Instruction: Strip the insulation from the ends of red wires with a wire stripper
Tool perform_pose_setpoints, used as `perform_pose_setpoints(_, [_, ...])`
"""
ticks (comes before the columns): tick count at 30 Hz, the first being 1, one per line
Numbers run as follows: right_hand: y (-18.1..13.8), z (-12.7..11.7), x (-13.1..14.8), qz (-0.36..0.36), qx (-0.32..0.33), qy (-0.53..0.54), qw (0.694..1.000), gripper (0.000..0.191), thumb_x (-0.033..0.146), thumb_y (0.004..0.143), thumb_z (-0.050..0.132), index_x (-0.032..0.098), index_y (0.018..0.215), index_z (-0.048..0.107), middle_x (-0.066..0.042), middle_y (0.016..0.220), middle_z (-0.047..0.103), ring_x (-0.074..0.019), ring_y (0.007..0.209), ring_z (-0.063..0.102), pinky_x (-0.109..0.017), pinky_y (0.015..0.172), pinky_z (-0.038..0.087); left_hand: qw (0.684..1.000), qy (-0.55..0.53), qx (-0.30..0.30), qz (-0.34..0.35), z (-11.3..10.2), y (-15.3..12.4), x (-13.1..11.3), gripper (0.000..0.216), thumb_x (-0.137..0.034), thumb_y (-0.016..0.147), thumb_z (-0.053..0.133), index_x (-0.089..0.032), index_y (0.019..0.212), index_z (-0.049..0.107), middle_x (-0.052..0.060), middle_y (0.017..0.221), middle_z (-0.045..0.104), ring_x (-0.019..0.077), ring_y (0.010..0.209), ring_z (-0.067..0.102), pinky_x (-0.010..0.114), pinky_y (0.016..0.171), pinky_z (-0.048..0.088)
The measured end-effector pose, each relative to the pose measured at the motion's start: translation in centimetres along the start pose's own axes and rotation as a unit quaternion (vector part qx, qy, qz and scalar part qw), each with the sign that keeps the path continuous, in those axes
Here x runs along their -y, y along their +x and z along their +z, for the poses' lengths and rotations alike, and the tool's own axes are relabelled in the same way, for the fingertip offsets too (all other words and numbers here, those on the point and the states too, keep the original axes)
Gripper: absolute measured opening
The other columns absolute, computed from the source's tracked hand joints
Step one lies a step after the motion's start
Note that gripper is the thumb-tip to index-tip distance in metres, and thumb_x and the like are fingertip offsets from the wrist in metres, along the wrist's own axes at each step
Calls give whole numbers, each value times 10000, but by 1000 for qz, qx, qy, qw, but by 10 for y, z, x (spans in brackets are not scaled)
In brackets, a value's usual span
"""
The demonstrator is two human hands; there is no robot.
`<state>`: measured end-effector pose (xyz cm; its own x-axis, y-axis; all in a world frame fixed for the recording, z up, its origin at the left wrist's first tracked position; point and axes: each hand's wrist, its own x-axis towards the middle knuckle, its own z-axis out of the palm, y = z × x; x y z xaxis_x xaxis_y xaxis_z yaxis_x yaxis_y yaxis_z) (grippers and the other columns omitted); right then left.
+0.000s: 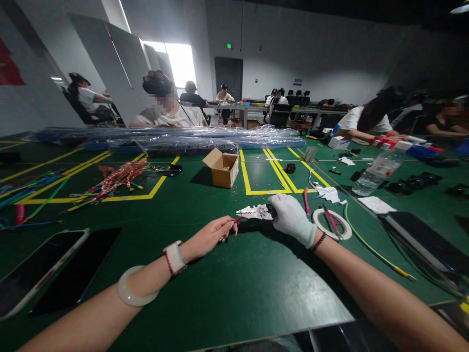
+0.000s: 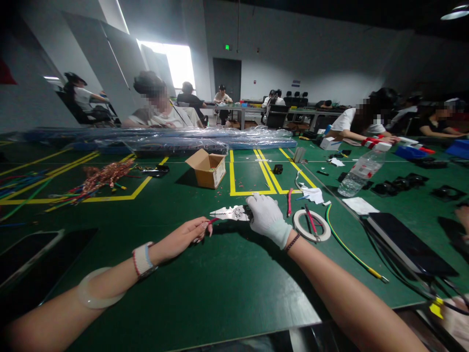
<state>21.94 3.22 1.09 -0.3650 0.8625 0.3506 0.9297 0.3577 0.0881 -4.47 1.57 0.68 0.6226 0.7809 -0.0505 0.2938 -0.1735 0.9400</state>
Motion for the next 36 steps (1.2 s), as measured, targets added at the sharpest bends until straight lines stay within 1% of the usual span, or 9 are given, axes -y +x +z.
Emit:
perform_pose_setpoints(4, [2,3,-2,3,-10,-5,1000,270,129,749,505,132,1005,592,-96,894,594,-209,812,511,-296,728,335,1000,-16,-2,-3,2,0,-1,384,-492,946,373,-161,919,564,-7,782,474,124,672,430,236,635,367])
perform_pose_setpoints(8, [7,3,-4,-7,-26,-9,1000,347,123,724,526,131,1066,586,-107,962,600,-221,857,491,-308,754,332,998,-51,8,-21,3,1,-3,399,-515,931,397,-149,934,557,-26,720,436,110,619,385,228,594,339])
perform_pose_setpoints(11, [8,-2,-5,-21,-59,-38,997,364,162,753,532,147,1114,580,-105,987,601,-244,912,458,-349,832,314,997,-78,7,-20,3,2,-1,432,-530,938,366,-141,961,554,-47,645,387,107,573,338,231,579,330])
perform_pose_setpoints(14, [6,-9,-5,0,-88,-83,993,335,189,788,511,172,1114,581,-95,1013,595,-260,933,450,-373,837,304,995,-95,-1,-9,4,3,3,446,-546,935,364,-142,951,553,-59,607,355,107,552,325,237,576,333])
perform_pose_setpoints(19, [4,-13,-3,27,-23,-105,994,379,193,815,495,176,1191,539,-112,1081,578,-225,824,520,-323,679,341,988,-154,17,-14,8,2,0,388,-524,913,450,-145,926,534,-54,627,377,99,554,343,240,566,328])
perform_pose_setpoints(25, [4,-2,-4,23,9,-125,992,498,145,862,393,165,1359,402,-150,1295,511,-202,804,612,-273,561,417,972,-228,47,-25,10,0,-2,291,-423,888,548,-136,936,536,-25,659,481,109,595,452,257,610,394])
perform_pose_setpoints(30, [3,-1,1,24,7,-119,993,630,86,830,384,135,1448,269,-190,1442,385,-229,956,633,-261,586,517,962,-266,45,-47,10,1,1,266,-389,876,581,-130,929,556,-14,667,517,99,579,471,227,554,388])
perform_pose_setpoints(33, [2,-3,5,26,-1,-93,995,710,56,797,389,132,1475,194,-187,1478,334,-245,1132,568,-246,601,551,960,-274,41,-52,10,2,2,281,-398,865,601,-127,927,566,-15,657,522,90,559,464,213,527,380])
perform_pose_setpoints(36, [1,-2,7,28,-15,-63,997,753,45,772,405,141,1482,174,-171,1486,328,-243,1209,518,-257,671,575,961,-268,42,-52,9,2,-1,287,-397,864,602,-123,945,571,-2,691,554,97,581,502,218,539,404])
